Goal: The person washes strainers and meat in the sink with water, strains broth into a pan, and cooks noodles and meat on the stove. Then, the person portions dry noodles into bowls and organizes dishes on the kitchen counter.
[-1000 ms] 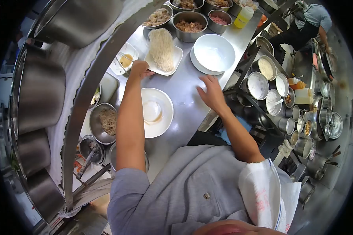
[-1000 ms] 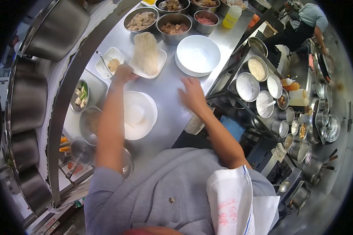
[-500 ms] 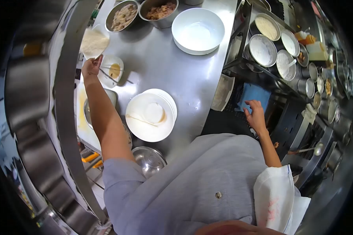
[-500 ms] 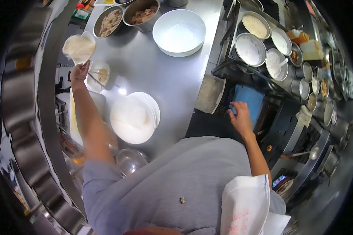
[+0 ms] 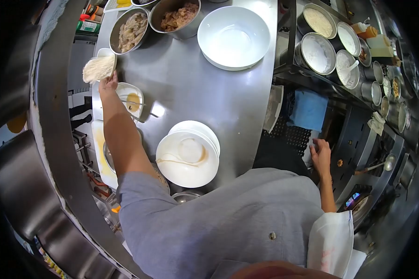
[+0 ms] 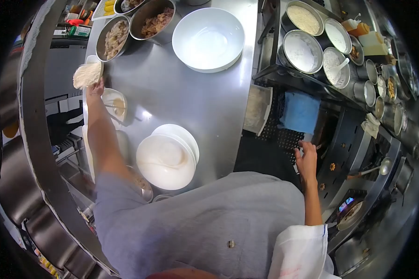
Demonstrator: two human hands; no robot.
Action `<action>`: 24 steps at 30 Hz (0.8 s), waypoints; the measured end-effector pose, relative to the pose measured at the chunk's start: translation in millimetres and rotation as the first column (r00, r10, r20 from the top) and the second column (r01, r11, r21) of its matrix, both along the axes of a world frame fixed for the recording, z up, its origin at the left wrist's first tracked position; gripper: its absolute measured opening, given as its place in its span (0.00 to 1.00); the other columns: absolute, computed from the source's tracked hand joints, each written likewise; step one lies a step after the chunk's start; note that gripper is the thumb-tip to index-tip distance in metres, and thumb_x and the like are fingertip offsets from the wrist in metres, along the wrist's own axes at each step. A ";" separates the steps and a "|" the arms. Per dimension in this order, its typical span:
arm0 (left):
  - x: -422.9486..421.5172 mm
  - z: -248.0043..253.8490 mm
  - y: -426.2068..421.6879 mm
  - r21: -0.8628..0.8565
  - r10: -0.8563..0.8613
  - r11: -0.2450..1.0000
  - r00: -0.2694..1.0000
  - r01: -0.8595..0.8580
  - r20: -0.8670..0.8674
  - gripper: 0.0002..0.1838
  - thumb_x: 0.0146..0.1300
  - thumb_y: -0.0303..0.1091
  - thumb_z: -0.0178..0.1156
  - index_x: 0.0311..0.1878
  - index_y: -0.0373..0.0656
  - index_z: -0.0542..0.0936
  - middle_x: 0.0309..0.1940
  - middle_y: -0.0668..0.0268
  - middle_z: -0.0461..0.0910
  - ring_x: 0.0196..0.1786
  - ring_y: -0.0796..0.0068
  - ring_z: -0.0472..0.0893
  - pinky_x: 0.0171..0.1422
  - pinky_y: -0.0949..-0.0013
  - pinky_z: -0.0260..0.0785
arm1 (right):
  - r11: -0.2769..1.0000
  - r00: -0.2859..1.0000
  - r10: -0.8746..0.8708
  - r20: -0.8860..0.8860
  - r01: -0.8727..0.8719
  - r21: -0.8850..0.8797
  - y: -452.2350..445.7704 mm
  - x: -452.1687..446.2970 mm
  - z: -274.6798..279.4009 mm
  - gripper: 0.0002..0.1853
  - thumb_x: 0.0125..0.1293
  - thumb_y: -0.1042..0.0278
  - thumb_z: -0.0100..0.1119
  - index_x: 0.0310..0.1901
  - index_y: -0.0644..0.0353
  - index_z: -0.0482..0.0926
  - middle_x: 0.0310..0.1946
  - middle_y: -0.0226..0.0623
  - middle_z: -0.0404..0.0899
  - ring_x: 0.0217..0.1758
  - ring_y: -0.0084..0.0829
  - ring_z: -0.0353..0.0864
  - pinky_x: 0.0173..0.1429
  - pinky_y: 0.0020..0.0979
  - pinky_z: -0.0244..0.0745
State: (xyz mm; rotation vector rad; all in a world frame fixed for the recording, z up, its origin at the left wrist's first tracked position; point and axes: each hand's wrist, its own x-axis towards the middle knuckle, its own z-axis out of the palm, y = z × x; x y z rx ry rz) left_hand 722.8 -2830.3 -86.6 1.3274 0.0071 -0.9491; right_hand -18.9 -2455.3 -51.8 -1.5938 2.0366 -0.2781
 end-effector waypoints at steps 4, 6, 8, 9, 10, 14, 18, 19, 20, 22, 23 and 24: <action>-24.1 44.0 13.4 0.008 -0.064 0.998 0.998 0.064 0.004 0.18 0.69 0.29 0.39 0.60 0.40 0.69 0.55 0.54 0.74 0.60 0.52 0.71 0.62 0.46 0.69 | 1.000 1.000 0.008 -0.002 -0.008 0.021 16.2 -8.3 -27.1 0.14 0.54 0.74 0.59 0.44 0.65 0.77 0.38 0.48 0.77 0.42 0.48 0.73 0.47 0.43 0.68; 14.1 35.6 38.0 0.108 -0.347 0.903 0.556 0.417 0.756 0.18 0.68 0.31 0.45 0.60 0.41 0.68 0.52 0.54 0.74 0.57 0.54 0.73 0.62 0.50 0.68 | 0.999 0.998 0.028 0.053 -0.029 0.017 27.6 -18.9 -51.1 0.13 0.55 0.70 0.60 0.42 0.66 0.76 0.38 0.51 0.76 0.44 0.52 0.73 0.49 0.45 0.68; -37.4 72.0 88.1 0.134 -0.470 0.790 0.451 0.598 0.759 0.20 0.66 0.34 0.52 0.57 0.33 0.68 0.50 0.52 0.75 0.50 0.57 0.78 0.58 0.60 0.72 | 0.976 0.996 0.076 0.041 -0.083 0.200 28.8 -27.6 -77.4 0.13 0.55 0.65 0.60 0.36 0.67 0.76 0.37 0.54 0.77 0.44 0.54 0.74 0.49 0.45 0.68; -113.1 127.3 116.4 -0.041 -0.362 0.873 0.704 0.485 0.612 0.18 0.67 0.31 0.50 0.56 0.30 0.68 0.48 0.50 0.75 0.49 0.58 0.78 0.54 0.62 0.73 | 0.966 0.994 0.102 0.049 -0.111 0.233 31.2 -31.0 -86.9 0.14 0.56 0.61 0.60 0.31 0.67 0.76 0.34 0.54 0.77 0.42 0.55 0.75 0.47 0.47 0.70; -179.7 161.6 147.7 0.071 -0.364 0.892 0.618 0.446 0.696 0.17 0.67 0.29 0.50 0.55 0.29 0.69 0.48 0.49 0.75 0.48 0.60 0.78 0.54 0.64 0.73 | 0.957 0.991 0.122 0.054 -0.132 0.258 39.7 -38.8 -115.2 0.15 0.58 0.59 0.59 0.32 0.66 0.78 0.34 0.54 0.78 0.43 0.54 0.77 0.46 0.49 0.71; -390.9 199.8 302.4 0.258 -0.458 0.818 0.310 0.515 0.833 0.11 0.66 0.28 0.50 0.46 0.32 0.75 0.37 0.55 0.78 0.40 0.66 0.77 0.47 0.66 0.69 | 0.861 0.992 0.016 0.127 -0.078 0.502 45.1 -44.0 -193.4 0.15 0.60 0.60 0.55 0.42 0.63 0.79 0.43 0.54 0.78 0.51 0.51 0.76 0.55 0.45 0.71; -556.3 98.9 377.7 0.330 -0.867 0.299 0.110 0.895 0.486 0.09 0.58 0.22 0.59 0.42 0.33 0.79 0.33 0.60 0.80 0.37 0.75 0.78 0.43 0.73 0.70 | 0.838 0.995 0.089 -0.046 -0.050 0.544 51.6 -40.0 -271.8 0.17 0.61 0.63 0.53 0.49 0.61 0.78 0.51 0.51 0.76 0.58 0.47 0.73 0.61 0.42 0.68; -576.5 45.7 382.0 0.411 -0.890 0.206 -0.005 0.888 0.456 0.09 0.60 0.25 0.59 0.44 0.34 0.79 0.34 0.59 0.79 0.39 0.74 0.79 0.45 0.73 0.70 | 0.746 0.996 0.082 0.040 -0.088 0.660 34.9 -42.9 -284.6 0.19 0.60 0.64 0.52 0.52 0.60 0.76 0.54 0.50 0.74 0.61 0.45 0.71 0.64 0.41 0.66; -589.2 -14.8 389.5 0.454 -0.912 0.238 0.037 0.859 0.408 0.10 0.61 0.27 0.58 0.44 0.33 0.78 0.36 0.58 0.79 0.39 0.70 0.80 0.45 0.72 0.70 | 0.631 0.989 0.065 0.133 -0.144 0.762 29.1 -40.8 -296.1 0.22 0.59 0.65 0.51 0.55 0.59 0.75 0.57 0.49 0.72 0.63 0.44 0.69 0.67 0.40 0.64; -586.0 -157.9 394.4 0.607 -0.936 0.329 0.166 0.723 0.310 0.14 0.59 0.26 0.58 0.48 0.31 0.76 0.43 0.51 0.77 0.46 0.60 0.79 0.52 0.64 0.70 | 0.745 0.984 -0.041 0.172 -0.085 0.662 24.9 -39.7 -324.2 0.22 0.57 0.68 0.51 0.54 0.61 0.76 0.54 0.51 0.74 0.59 0.46 0.72 0.63 0.41 0.67; -577.1 -219.4 387.5 0.766 -0.937 0.313 0.053 0.561 0.345 0.18 0.58 0.25 0.57 0.51 0.29 0.73 0.49 0.48 0.74 0.52 0.55 0.75 0.57 0.60 0.67 | 0.837 0.963 -0.158 0.218 0.014 0.547 15.9 -35.4 -340.2 0.22 0.55 0.70 0.51 0.53 0.62 0.76 0.51 0.54 0.76 0.56 0.49 0.75 0.59 0.42 0.70; -569.3 -273.0 381.1 0.880 -0.937 0.302 -0.056 0.366 0.345 0.22 0.56 0.24 0.56 0.55 0.26 0.70 0.54 0.45 0.70 0.58 0.50 0.72 0.62 0.57 0.64 | 0.842 0.963 -0.137 0.230 -0.009 0.540 6.8 -35.4 -356.4 0.22 0.55 0.70 0.51 0.53 0.62 0.76 0.51 0.54 0.76 0.56 0.49 0.75 0.59 0.42 0.70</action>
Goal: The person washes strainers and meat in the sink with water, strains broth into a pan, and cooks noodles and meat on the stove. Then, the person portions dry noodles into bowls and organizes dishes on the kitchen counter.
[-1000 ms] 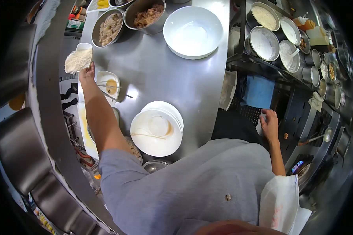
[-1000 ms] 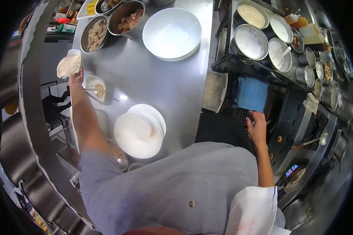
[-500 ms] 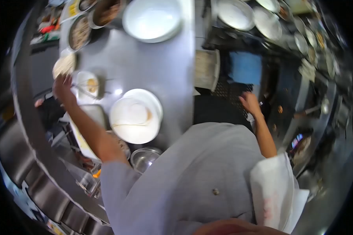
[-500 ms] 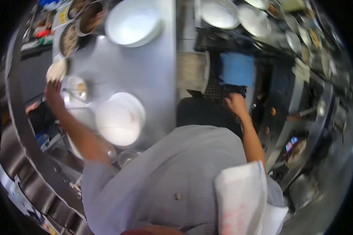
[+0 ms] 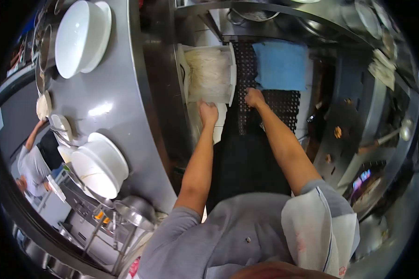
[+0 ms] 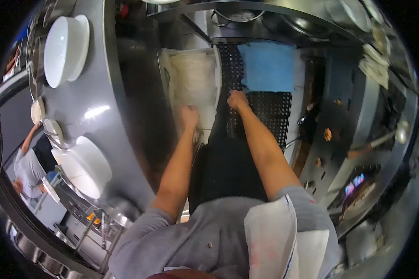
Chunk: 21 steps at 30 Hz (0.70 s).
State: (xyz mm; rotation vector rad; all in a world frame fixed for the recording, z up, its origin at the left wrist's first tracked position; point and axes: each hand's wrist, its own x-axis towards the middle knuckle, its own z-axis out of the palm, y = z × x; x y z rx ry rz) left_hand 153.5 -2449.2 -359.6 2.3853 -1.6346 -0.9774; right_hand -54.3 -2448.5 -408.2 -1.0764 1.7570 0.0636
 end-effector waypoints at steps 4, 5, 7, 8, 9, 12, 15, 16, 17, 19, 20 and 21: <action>40.1 -111.4 -24.0 0.005 -0.001 1.000 0.961 0.000 0.276 0.29 0.53 0.23 0.53 0.60 0.22 0.62 0.61 0.42 0.61 0.65 0.44 0.62 0.69 0.53 0.55 | 0.998 0.998 0.022 0.065 -0.018 -0.061 -16.2 19.3 -72.7 0.28 0.52 0.70 0.51 0.58 0.67 0.70 0.57 0.55 0.71 0.62 0.47 0.69 0.65 0.41 0.64; 37.5 -107.6 -28.0 -0.035 0.030 0.999 0.940 -0.019 0.339 0.31 0.53 0.23 0.53 0.61 0.21 0.60 0.63 0.43 0.60 0.66 0.42 0.60 0.70 0.53 0.54 | 0.988 0.999 -0.043 0.030 0.047 -0.146 -16.7 27.5 -89.2 0.29 0.51 0.70 0.51 0.59 0.69 0.69 0.56 0.56 0.72 0.62 0.47 0.70 0.64 0.41 0.64; 36.7 -105.3 -29.7 -0.069 0.063 0.997 0.914 -0.038 0.402 0.33 0.53 0.23 0.53 0.63 0.21 0.58 0.64 0.44 0.58 0.67 0.41 0.58 0.71 0.54 0.52 | 0.975 0.980 -0.186 0.076 0.193 -0.108 -32.3 49.8 -92.4 0.29 0.51 0.70 0.51 0.58 0.69 0.69 0.54 0.57 0.73 0.61 0.48 0.70 0.64 0.42 0.63; 39.4 -104.7 -29.4 -0.028 0.040 0.999 0.923 -0.032 0.382 0.34 0.53 0.23 0.54 0.64 0.22 0.57 0.66 0.44 0.57 0.68 0.43 0.57 0.71 0.54 0.51 | 0.938 0.936 -0.333 0.117 0.342 -0.060 -34.3 60.7 -101.0 0.28 0.51 0.69 0.51 0.57 0.70 0.69 0.53 0.57 0.74 0.60 0.50 0.71 0.64 0.42 0.63; 41.3 -102.9 -30.2 0.007 0.024 1.000 0.933 -0.028 0.360 0.35 0.53 0.23 0.54 0.65 0.22 0.57 0.67 0.44 0.55 0.69 0.44 0.56 0.72 0.54 0.51 | 0.897 0.910 -0.397 0.122 0.413 -0.160 -31.6 70.9 -106.3 0.23 0.52 0.71 0.50 0.52 0.69 0.71 0.50 0.58 0.75 0.56 0.55 0.72 0.64 0.43 0.63; 40.2 -97.1 -31.2 -0.064 0.070 0.997 0.931 -0.050 0.358 0.35 0.53 0.24 0.54 0.65 0.24 0.57 0.67 0.45 0.56 0.68 0.46 0.58 0.71 0.54 0.54 | 0.877 0.902 -0.413 0.128 0.431 -0.210 -37.3 101.4 -100.1 0.20 0.52 0.72 0.50 0.49 0.68 0.72 0.49 0.58 0.75 0.55 0.57 0.72 0.64 0.43 0.62; 55.2 -107.5 -24.3 -0.101 -0.008 0.994 0.930 0.049 0.369 0.36 0.52 0.24 0.55 0.66 0.25 0.57 0.66 0.46 0.59 0.67 0.48 0.61 0.70 0.55 0.55 | 0.972 0.994 -0.041 0.104 0.064 -0.227 -67.6 130.9 -95.2 0.22 0.53 0.73 0.50 0.52 0.66 0.72 0.48 0.56 0.77 0.54 0.53 0.74 0.62 0.46 0.63; 58.1 -111.6 -23.6 -0.114 -0.002 0.992 0.925 0.049 0.380 0.36 0.52 0.24 0.55 0.66 0.25 0.57 0.66 0.46 0.59 0.67 0.48 0.61 0.70 0.55 0.55 | 0.952 0.971 0.222 0.091 -0.195 -0.237 -77.6 138.1 -93.7 0.23 0.53 0.73 0.50 0.54 0.65 0.71 0.47 0.54 0.78 0.53 0.52 0.75 0.60 0.48 0.63; 50.2 -97.7 -26.5 -0.049 0.014 0.999 0.932 0.004 0.361 0.36 0.52 0.25 0.55 0.66 0.26 0.58 0.66 0.46 0.59 0.67 0.48 0.62 0.70 0.55 0.56 | 0.846 0.895 0.435 0.101 -0.368 -0.386 -79.6 137.6 -102.2 0.25 0.54 0.71 0.50 0.57 0.61 0.69 0.44 0.52 0.80 0.50 0.51 0.77 0.58 0.50 0.64; 40.3 -63.9 -34.3 0.054 0.007 0.998 0.944 -0.026 0.329 0.37 0.52 0.27 0.55 0.66 0.27 0.57 0.66 0.45 0.59 0.68 0.49 0.62 0.70 0.56 0.56 | 0.883 0.901 0.403 0.158 -0.339 -0.325 -86.5 133.0 -80.0 0.30 0.53 0.71 0.49 0.62 0.58 0.65 0.47 0.55 0.77 0.52 0.53 0.75 0.60 0.47 0.65; 46.1 -79.1 -28.8 0.042 0.008 0.999 0.946 -0.023 0.323 0.37 0.52 0.27 0.55 0.66 0.27 0.57 0.66 0.45 0.59 0.68 0.49 0.62 0.70 0.56 0.56 | 0.916 0.911 0.363 0.198 -0.310 -0.254 -90.7 125.3 -64.5 0.36 0.51 0.70 0.48 0.67 0.55 0.61 0.50 0.59 0.74 0.54 0.54 0.74 0.62 0.44 0.65; 58.0 -111.2 -23.3 0.043 0.026 0.998 0.954 -0.041 0.297 0.38 0.51 0.28 0.56 0.67 0.28 0.57 0.67 0.45 0.58 0.68 0.50 0.61 0.70 0.56 0.56 | 0.923 0.923 0.340 0.183 -0.289 -0.256 -80.3 115.7 -45.1 0.37 0.51 0.70 0.48 0.68 0.50 0.58 0.50 0.59 0.74 0.54 0.54 0.74 0.62 0.44 0.66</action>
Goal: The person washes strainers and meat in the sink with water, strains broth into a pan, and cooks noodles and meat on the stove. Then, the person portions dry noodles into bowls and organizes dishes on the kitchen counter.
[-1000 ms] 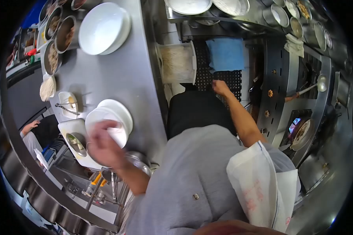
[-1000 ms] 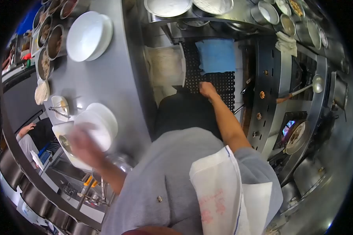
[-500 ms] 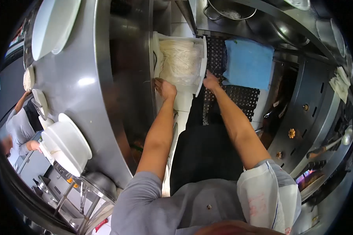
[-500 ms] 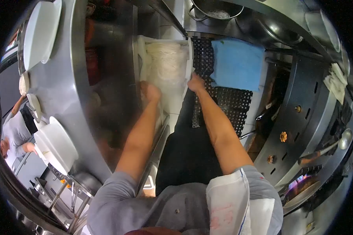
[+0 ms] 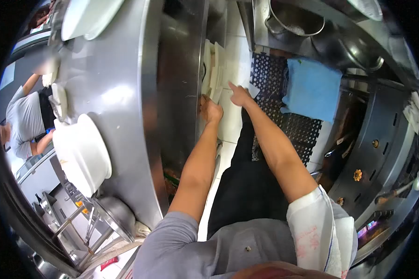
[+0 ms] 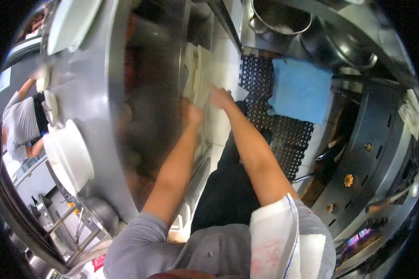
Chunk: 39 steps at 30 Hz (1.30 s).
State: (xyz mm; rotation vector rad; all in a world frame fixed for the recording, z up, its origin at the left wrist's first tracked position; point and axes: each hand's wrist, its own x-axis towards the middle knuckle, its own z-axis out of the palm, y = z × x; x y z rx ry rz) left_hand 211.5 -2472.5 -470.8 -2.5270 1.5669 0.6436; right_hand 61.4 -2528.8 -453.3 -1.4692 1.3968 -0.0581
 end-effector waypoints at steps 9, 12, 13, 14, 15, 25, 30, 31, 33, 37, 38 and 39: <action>-65.6 111.6 81.1 0.206 -0.081 0.969 0.964 0.135 -0.252 0.33 0.53 0.33 0.57 0.63 0.31 0.64 0.63 0.46 0.63 0.67 0.51 0.63 0.68 0.57 0.60 | 0.955 0.936 -0.182 -0.301 0.241 0.172 263.9 -141.0 28.5 0.20 0.55 0.66 0.49 0.50 0.60 0.78 0.49 0.53 0.77 0.53 0.52 0.75 0.59 0.41 0.69; -90.8 174.5 103.0 0.406 -0.123 0.863 0.906 0.299 -0.406 0.27 0.53 0.33 0.57 0.58 0.33 0.70 0.59 0.47 0.68 0.62 0.50 0.69 0.65 0.56 0.64 | 0.904 0.862 -0.367 -0.351 0.420 0.086 345.0 -172.0 82.5 0.16 0.57 0.64 0.49 0.45 0.58 0.79 0.43 0.52 0.79 0.48 0.51 0.78 0.53 0.42 0.72; -98.4 178.8 118.7 0.311 -0.236 0.870 0.877 0.382 -0.418 0.20 0.55 0.34 0.55 0.50 0.34 0.76 0.55 0.47 0.73 0.57 0.49 0.74 0.61 0.55 0.68 | 0.889 0.829 -0.411 -0.379 0.457 0.035 370.5 -177.4 99.6 0.13 0.61 0.63 0.48 0.43 0.56 0.80 0.40 0.52 0.80 0.45 0.50 0.79 0.51 0.43 0.73; -106.4 154.3 133.1 0.301 -0.292 0.832 0.830 0.465 -0.475 0.20 0.55 0.35 0.54 0.49 0.34 0.78 0.53 0.45 0.74 0.56 0.48 0.75 0.59 0.55 0.69 | 0.874 0.812 -0.449 -0.372 0.486 0.006 399.7 -181.9 115.2 0.13 0.61 0.63 0.48 0.42 0.57 0.79 0.39 0.52 0.80 0.45 0.50 0.80 0.50 0.43 0.73; -114.9 177.0 144.0 0.293 -0.347 0.798 0.799 0.527 -0.492 0.19 0.55 0.35 0.53 0.48 0.35 0.79 0.51 0.45 0.76 0.56 0.47 0.76 0.59 0.54 0.70 | 0.855 0.792 -0.492 -0.361 0.518 -0.028 426.2 -184.2 127.3 0.13 0.62 0.63 0.47 0.42 0.58 0.79 0.38 0.53 0.80 0.44 0.50 0.80 0.49 0.43 0.73; -146.6 317.6 202.4 0.075 -0.874 0.359 0.364 0.930 -0.322 0.25 0.51 0.40 0.63 0.53 0.40 0.77 0.57 0.41 0.68 0.61 0.37 0.66 0.61 0.39 0.62 | 0.630 0.603 -0.710 -0.363 0.774 0.054 730.7 -128.2 142.5 0.14 0.62 0.62 0.49 0.40 0.65 0.76 0.31 0.50 0.79 0.34 0.43 0.79 0.38 0.41 0.72; -141.6 264.9 208.6 -0.057 -0.957 0.037 0.019 0.998 -0.289 0.14 0.53 0.41 0.59 0.30 0.39 0.82 0.28 0.51 0.81 0.33 0.55 0.82 0.35 0.55 0.74 | 0.269 0.285 -0.871 -0.400 0.958 0.098 933.6 52.3 84.9 0.10 0.60 0.63 0.52 0.37 0.60 0.77 0.27 0.43 0.78 0.29 0.38 0.78 0.31 0.43 0.71; -143.3 243.8 215.6 -0.120 -0.959 -0.017 -0.050 0.993 -0.280 0.14 0.54 0.41 0.57 0.29 0.38 0.81 0.27 0.49 0.81 0.33 0.52 0.81 0.36 0.55 0.74 | 0.329 0.316 -0.844 -0.434 0.943 0.047 956.5 96.6 46.1 0.10 0.60 0.63 0.52 0.36 0.59 0.77 0.26 0.42 0.78 0.27 0.38 0.78 0.29 0.43 0.71; -133.9 214.8 231.0 -0.022 -0.939 -0.298 -0.297 0.954 -0.173 0.13 0.58 0.41 0.53 0.31 0.44 0.83 0.35 0.53 0.82 0.43 0.54 0.81 0.42 0.54 0.72 | -0.218 -0.182 -0.941 -0.284 0.971 0.100 996.1 177.9 -10.6 0.09 0.60 0.61 0.52 0.35 0.57 0.77 0.22 0.37 0.75 0.22 0.34 0.74 0.24 0.41 0.68; -98.7 96.4 268.7 0.515 -0.909 -0.044 0.180 0.856 -0.376 0.13 0.59 0.39 0.57 0.39 0.39 0.82 0.35 0.54 0.81 0.33 0.64 0.80 0.40 0.56 0.74 | -0.806 -0.780 -0.591 -0.206 0.560 0.192 1011.2 261.5 103.6 0.09 0.60 0.62 0.50 0.33 0.56 0.76 0.18 0.33 0.71 0.18 0.30 0.70 0.20 0.37 0.66; -96.3 123.9 317.2 0.608 -0.925 -0.216 0.039 0.764 -0.377 0.14 0.61 0.40 0.53 0.44 0.46 0.81 0.42 0.57 0.81 0.43 0.61 0.79 0.46 0.54 0.74 | -0.828 -0.804 -0.559 -0.203 0.526 0.197 1023.4 285.3 123.9 0.08 0.60 0.63 0.50 0.32 0.56 0.76 0.18 0.33 0.71 0.18 0.30 0.70 0.20 0.37 0.67; -93.6 161.1 370.3 0.668 -0.905 -0.381 -0.110 0.639 -0.411 0.15 0.63 0.41 0.49 0.48 0.54 0.81 0.50 0.60 0.80 0.53 0.59 0.78 0.51 0.52 0.73 | -0.845 -0.824 -0.531 -0.197 0.498 0.196 1037.3 308.4 138.5 0.08 0.60 0.63 0.49 0.32 0.56 0.76 0.18 0.33 0.71 0.17 0.30 0.70 0.20 0.37 0.67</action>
